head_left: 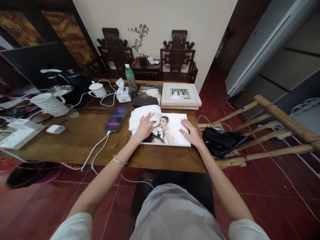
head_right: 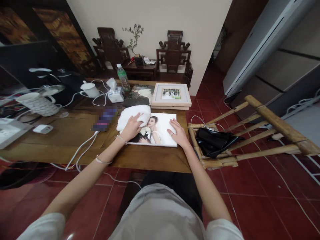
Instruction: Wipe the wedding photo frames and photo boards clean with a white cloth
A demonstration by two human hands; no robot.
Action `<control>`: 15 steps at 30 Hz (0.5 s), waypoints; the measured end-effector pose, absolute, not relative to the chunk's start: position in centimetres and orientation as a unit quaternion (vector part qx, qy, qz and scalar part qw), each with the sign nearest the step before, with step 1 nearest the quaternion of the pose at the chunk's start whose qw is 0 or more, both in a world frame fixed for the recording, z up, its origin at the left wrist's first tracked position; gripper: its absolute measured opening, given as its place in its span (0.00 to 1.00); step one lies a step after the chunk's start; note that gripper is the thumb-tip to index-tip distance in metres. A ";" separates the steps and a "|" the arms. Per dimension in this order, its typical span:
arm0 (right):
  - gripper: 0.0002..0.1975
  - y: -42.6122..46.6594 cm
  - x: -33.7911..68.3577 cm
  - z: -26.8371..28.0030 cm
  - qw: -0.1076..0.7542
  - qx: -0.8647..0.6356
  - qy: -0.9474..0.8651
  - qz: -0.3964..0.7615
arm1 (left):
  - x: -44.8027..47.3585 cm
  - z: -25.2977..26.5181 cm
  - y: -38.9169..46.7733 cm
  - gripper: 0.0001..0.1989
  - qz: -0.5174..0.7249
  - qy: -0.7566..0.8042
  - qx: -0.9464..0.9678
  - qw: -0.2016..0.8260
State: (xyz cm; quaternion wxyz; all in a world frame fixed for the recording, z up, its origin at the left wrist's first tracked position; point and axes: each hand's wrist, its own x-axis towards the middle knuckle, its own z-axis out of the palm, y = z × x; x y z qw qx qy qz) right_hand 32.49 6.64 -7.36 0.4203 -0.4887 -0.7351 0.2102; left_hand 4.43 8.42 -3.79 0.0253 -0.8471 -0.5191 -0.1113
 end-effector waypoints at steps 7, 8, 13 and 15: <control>0.23 6.6 32.2 -7.2 0.407 -0.491 -0.742 0.208 | 6.5 -2.3 1.1 0.15 -0.096 -0.453 -0.886 0.009; 0.23 6.5 32.1 -7.1 0.407 -0.492 -0.740 0.210 | 6.9 -2.1 -0.5 0.15 -0.096 -0.439 -0.893 0.008; 0.22 6.4 31.9 -7.0 0.407 -0.499 -0.737 0.205 | 8.2 -1.7 -4.4 0.16 -0.095 -0.414 -0.905 -0.008; 0.22 6.5 31.9 -7.0 0.406 -0.501 -0.737 0.203 | 8.0 -1.9 -2.8 0.17 -0.097 -0.431 -0.897 -0.012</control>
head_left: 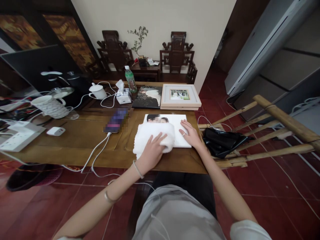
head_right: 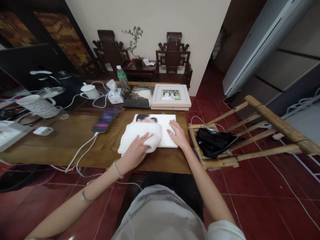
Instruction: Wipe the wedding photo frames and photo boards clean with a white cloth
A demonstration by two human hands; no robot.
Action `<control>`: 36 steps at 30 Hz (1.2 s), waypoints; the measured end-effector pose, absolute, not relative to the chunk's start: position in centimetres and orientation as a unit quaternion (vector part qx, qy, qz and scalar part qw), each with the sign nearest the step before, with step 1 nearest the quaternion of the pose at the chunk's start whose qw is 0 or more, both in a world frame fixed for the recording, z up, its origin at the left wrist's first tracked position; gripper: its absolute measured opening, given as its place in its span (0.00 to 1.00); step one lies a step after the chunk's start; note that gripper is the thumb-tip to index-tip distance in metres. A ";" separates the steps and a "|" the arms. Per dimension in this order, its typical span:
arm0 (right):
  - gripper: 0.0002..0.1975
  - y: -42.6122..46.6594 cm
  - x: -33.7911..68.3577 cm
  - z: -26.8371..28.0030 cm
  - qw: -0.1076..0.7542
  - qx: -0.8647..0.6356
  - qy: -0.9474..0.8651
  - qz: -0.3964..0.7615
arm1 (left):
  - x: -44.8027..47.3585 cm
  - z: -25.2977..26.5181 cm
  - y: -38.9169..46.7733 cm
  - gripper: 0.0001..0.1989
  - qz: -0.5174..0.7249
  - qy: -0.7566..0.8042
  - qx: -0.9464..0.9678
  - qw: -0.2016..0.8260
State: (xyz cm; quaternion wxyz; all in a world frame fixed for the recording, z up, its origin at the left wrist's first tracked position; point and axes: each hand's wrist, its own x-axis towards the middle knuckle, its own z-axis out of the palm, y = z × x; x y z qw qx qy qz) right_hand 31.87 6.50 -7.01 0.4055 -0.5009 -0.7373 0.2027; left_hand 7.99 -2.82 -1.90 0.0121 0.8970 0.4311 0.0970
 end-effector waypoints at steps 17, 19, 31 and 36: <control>0.20 7.9 32.1 -7.1 0.418 -0.490 -0.738 0.200 | 7.2 -2.0 8.1 0.17 0.073 0.450 0.890 0.004; 0.20 7.8 32.1 -7.2 0.421 -0.490 -0.736 0.204 | 8.0 -1.8 5.6 0.17 0.060 0.432 0.900 0.003; 0.21 7.5 32.0 -7.0 0.419 -0.486 -0.740 0.200 | 7.8 -1.3 -3.1 0.17 0.044 0.388 0.921 0.002; 0.22 7.4 32.1 -6.8 0.415 -0.490 -0.737 0.210 | 8.6 -1.0 4.2 0.22 0.049 0.427 0.903 0.001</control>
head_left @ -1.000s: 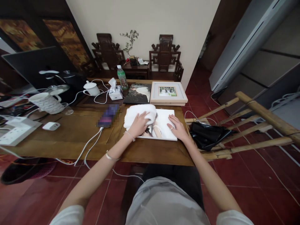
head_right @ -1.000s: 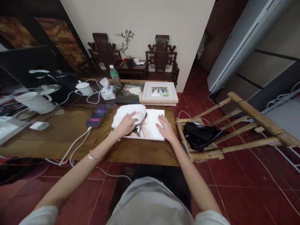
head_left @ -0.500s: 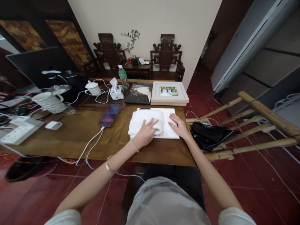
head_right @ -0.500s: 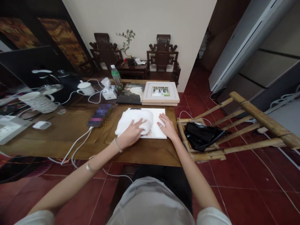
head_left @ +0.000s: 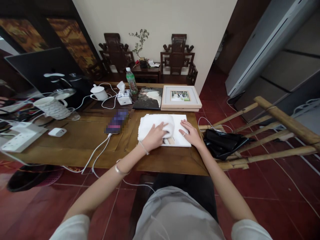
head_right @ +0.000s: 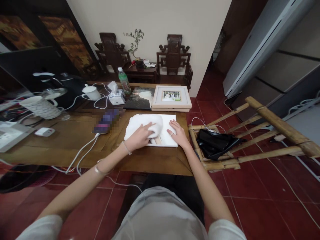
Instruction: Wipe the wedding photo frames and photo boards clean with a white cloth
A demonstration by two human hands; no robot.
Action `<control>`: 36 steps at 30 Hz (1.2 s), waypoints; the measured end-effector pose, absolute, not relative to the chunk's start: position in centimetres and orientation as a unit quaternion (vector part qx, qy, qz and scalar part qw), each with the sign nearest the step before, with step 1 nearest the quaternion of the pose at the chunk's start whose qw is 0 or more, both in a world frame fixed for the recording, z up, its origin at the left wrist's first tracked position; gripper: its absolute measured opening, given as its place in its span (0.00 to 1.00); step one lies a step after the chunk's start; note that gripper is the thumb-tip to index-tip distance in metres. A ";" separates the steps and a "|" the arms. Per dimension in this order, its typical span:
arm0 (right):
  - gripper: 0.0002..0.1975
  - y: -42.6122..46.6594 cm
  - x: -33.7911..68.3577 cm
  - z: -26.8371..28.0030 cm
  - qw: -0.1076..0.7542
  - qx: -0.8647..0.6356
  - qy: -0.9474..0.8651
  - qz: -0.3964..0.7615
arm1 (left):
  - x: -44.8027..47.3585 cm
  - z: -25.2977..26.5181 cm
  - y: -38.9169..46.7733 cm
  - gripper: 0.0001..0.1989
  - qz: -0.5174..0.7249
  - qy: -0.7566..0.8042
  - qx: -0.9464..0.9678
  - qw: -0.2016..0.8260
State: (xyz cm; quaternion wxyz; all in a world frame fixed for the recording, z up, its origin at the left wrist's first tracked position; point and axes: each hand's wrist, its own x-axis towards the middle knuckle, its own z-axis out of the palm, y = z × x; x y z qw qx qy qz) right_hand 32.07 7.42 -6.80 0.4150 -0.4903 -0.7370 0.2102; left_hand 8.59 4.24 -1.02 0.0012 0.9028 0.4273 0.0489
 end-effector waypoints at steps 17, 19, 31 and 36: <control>0.21 7.6 31.8 -7.2 0.416 -0.493 -0.738 0.197 | 9.7 -0.9 0.0 0.21 0.060 0.414 0.908 -0.007; 0.21 7.6 31.8 -7.2 0.417 -0.495 -0.737 0.198 | 9.4 -1.4 -2.4 0.20 0.057 0.406 0.912 -0.010; 0.21 7.5 32.0 -7.1 0.415 -0.491 -0.740 0.195 | 6.8 -0.3 5.9 0.16 0.054 0.511 0.852 -0.097; 0.20 7.5 31.9 -7.3 0.421 -0.486 -0.742 0.191 | 7.3 -2.6 0.9 0.17 0.041 0.468 0.881 -0.053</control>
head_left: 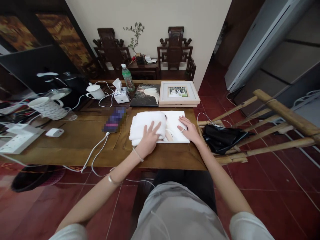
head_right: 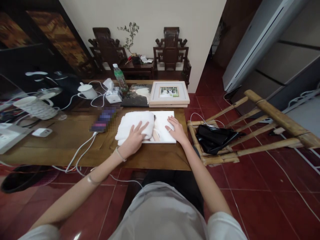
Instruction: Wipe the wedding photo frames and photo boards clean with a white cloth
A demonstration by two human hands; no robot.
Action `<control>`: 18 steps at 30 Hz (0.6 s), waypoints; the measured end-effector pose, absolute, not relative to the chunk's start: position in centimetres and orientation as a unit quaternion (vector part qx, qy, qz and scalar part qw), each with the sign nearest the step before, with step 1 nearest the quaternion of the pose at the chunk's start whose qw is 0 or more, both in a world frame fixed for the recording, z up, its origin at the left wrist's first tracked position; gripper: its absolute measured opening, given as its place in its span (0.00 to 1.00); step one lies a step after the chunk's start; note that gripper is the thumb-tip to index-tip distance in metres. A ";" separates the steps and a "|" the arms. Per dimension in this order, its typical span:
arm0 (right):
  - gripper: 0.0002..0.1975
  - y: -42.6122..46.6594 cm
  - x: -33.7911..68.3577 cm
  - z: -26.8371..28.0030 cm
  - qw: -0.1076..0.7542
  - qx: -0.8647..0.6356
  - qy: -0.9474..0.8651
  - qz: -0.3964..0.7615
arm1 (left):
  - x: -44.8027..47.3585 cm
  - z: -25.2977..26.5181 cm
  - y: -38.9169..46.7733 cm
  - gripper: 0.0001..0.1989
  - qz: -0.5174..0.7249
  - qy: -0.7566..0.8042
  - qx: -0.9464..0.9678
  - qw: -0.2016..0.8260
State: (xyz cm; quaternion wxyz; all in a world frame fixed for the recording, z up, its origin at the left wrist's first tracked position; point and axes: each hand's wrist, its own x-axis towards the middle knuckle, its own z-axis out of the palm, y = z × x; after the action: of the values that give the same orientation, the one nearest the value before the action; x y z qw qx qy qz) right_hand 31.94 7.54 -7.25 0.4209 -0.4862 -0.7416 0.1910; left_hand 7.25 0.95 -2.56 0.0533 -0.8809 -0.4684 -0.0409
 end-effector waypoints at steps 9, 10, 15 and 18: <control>0.19 7.5 31.8 -7.2 0.421 -0.487 -0.741 0.190 | 9.1 -1.8 -4.2 0.19 -0.040 -0.423 -0.905 0.005; 0.20 7.6 31.9 -7.2 0.421 -0.485 -0.742 0.191 | 9.3 -1.8 -2.9 0.20 -0.043 -0.432 -0.901 0.009; 0.20 7.6 32.0 -7.3 0.420 -0.483 -0.743 0.193 | 8.6 -2.2 5.5 0.21 -0.043 -0.480 -0.876 0.014; 0.21 7.5 32.0 -7.3 0.421 -0.485 -0.741 0.195 | 6.8 -2.5 9.0 0.21 -0.049 -0.505 -0.861 0.022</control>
State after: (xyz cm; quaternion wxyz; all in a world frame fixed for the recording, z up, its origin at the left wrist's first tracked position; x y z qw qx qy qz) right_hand 31.99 7.50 -7.26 0.4211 -0.4852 -0.7411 0.1949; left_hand 6.80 9.04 -2.51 0.0221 -0.8613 -0.5053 -0.0491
